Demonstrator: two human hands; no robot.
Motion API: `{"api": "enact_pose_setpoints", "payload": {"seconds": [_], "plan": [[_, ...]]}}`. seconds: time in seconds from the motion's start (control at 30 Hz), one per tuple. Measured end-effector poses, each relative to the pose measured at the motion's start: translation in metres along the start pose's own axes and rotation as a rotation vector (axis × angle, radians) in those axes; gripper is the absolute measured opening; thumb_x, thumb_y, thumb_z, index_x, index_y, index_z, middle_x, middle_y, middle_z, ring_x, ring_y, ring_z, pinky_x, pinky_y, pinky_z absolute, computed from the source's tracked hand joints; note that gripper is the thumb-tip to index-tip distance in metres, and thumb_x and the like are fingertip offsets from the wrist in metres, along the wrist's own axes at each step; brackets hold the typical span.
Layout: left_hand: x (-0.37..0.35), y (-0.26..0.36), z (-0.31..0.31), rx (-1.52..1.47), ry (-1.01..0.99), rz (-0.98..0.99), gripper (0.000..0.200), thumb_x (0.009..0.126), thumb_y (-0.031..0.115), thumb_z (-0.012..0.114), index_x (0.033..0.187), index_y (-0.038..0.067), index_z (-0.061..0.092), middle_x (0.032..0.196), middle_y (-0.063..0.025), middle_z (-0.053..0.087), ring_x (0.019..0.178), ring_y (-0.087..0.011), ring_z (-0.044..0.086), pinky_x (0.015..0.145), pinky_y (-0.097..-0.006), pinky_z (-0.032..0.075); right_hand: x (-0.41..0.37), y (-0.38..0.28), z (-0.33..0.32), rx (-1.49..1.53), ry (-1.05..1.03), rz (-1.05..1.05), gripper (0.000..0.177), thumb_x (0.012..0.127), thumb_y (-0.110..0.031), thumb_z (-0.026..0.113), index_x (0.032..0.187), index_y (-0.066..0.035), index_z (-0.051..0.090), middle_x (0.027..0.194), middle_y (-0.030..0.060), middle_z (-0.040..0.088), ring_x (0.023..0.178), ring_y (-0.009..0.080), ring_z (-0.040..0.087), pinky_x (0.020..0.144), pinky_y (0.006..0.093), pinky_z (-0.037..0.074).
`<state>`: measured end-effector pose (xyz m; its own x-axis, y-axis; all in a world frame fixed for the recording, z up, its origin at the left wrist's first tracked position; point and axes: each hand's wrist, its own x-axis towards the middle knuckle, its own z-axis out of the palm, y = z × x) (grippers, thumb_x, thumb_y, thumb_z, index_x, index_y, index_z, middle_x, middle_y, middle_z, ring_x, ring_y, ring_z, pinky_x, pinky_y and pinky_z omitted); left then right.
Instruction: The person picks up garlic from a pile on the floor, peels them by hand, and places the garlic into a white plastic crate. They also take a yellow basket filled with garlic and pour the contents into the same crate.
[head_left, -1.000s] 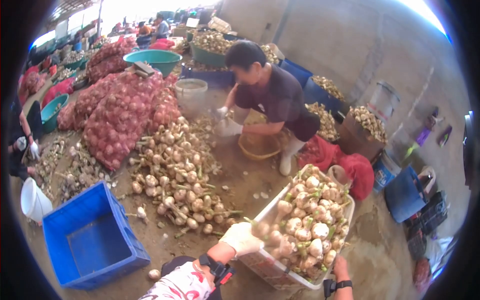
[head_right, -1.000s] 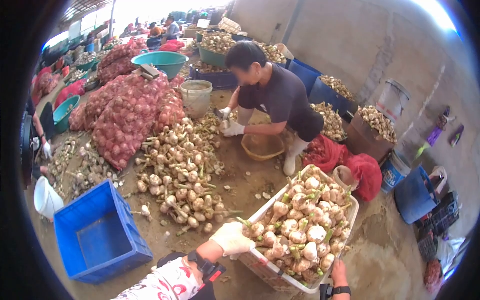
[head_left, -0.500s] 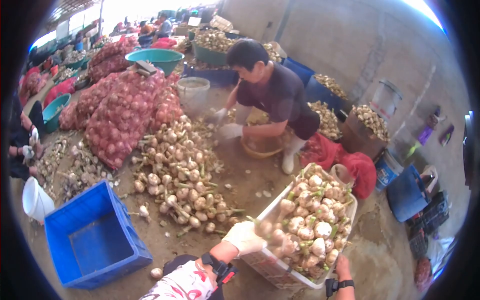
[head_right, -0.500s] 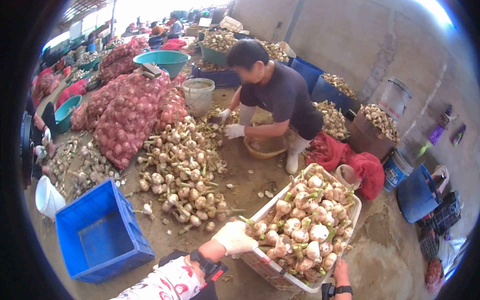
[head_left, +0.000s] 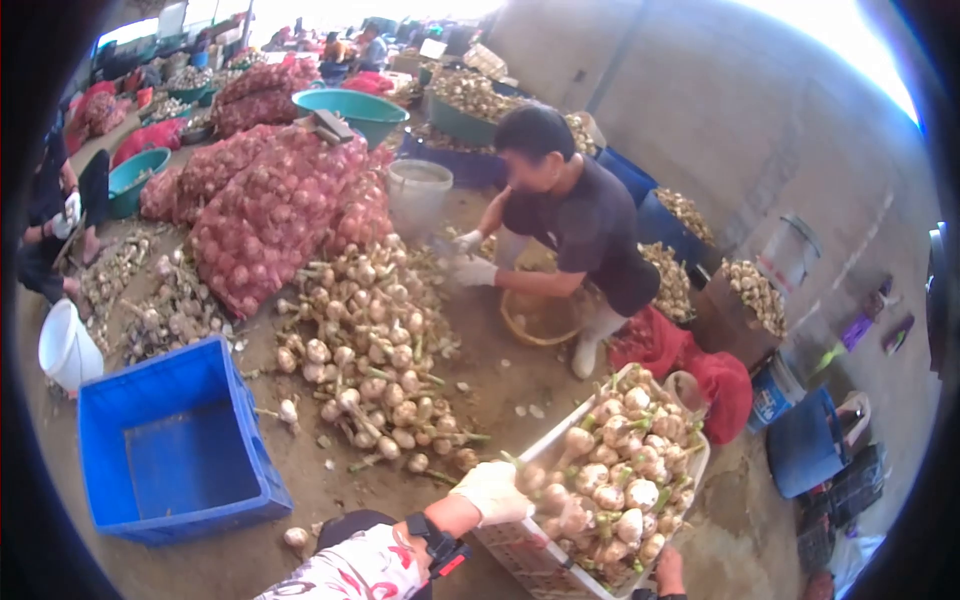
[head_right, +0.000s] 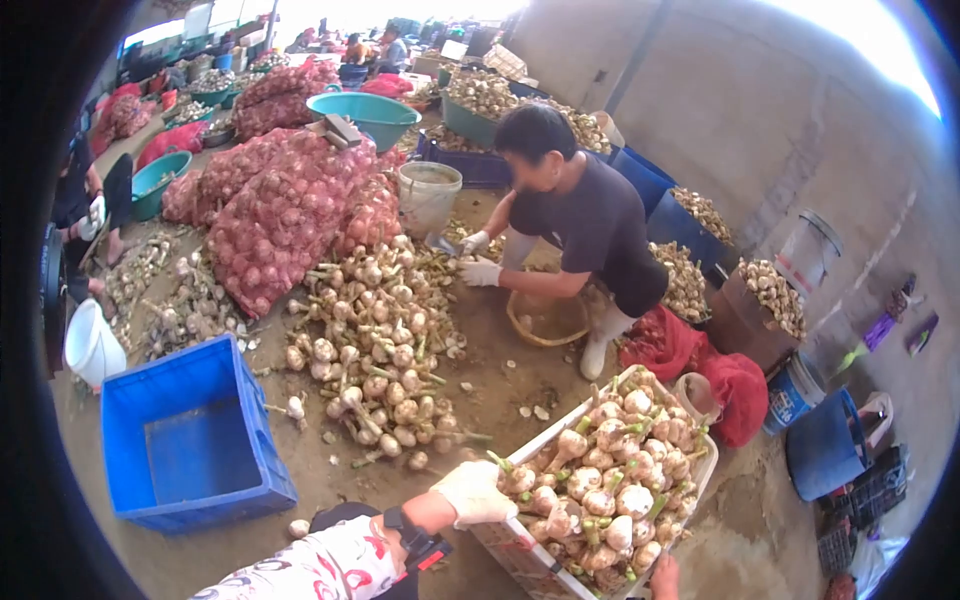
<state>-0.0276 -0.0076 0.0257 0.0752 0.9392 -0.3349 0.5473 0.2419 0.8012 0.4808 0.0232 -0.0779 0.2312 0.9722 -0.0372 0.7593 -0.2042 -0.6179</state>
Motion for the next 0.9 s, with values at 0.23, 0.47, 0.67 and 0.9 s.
{"api": "enact_pose_setpoints", "payload": {"seconds": [0.23,0.47,0.67,0.9], "plan": [[-0.002,0.002,-0.002,-0.019,-0.008,-0.007,0.054,0.066,0.038,0.071,0.101,-0.003,0.066,0.099,-0.0244,0.067,0.094,-0.0340,0.066,0.082,-0.0371,0.052,0.000,-0.019,0.000,0.052,-0.101,0.060,0.034,0.096,-0.028,0.045,0.103,-0.002,0.064,0.089,0.0139,0.068,0.073,0.0260,0.065,0.055,0.0424,0.054],[0.000,0.000,0.000,0.015,-0.008,0.019,0.053,0.066,0.039,0.068,0.097,-0.004,0.068,0.097,-0.0258,0.067,0.094,-0.0355,0.066,0.082,-0.0380,0.052,0.005,-0.028,0.004,0.038,-0.111,0.083,0.035,0.096,-0.030,0.045,0.105,-0.001,0.064,0.090,0.0143,0.068,0.075,0.0263,0.065,0.057,0.0421,0.053],[0.001,-0.002,0.002,0.023,0.004,0.031,0.053,0.066,0.040,0.068,0.096,-0.004,0.068,0.098,-0.0260,0.066,0.095,-0.0359,0.065,0.082,-0.0383,0.052,0.005,-0.027,0.005,0.038,-0.117,0.093,0.037,0.096,-0.031,0.045,0.107,-0.001,0.063,0.091,0.0146,0.068,0.076,0.0266,0.065,0.059,0.0419,0.053],[-0.001,0.001,0.000,0.038,0.004,0.034,0.055,0.066,0.042,0.068,0.096,-0.004,0.067,0.098,-0.0260,0.066,0.095,-0.0355,0.065,0.082,-0.0382,0.052,0.004,-0.028,0.003,0.026,-0.124,0.098,0.038,0.097,-0.032,0.045,0.109,-0.001,0.063,0.092,0.0150,0.067,0.078,0.0269,0.064,0.061,0.0416,0.053]]}}
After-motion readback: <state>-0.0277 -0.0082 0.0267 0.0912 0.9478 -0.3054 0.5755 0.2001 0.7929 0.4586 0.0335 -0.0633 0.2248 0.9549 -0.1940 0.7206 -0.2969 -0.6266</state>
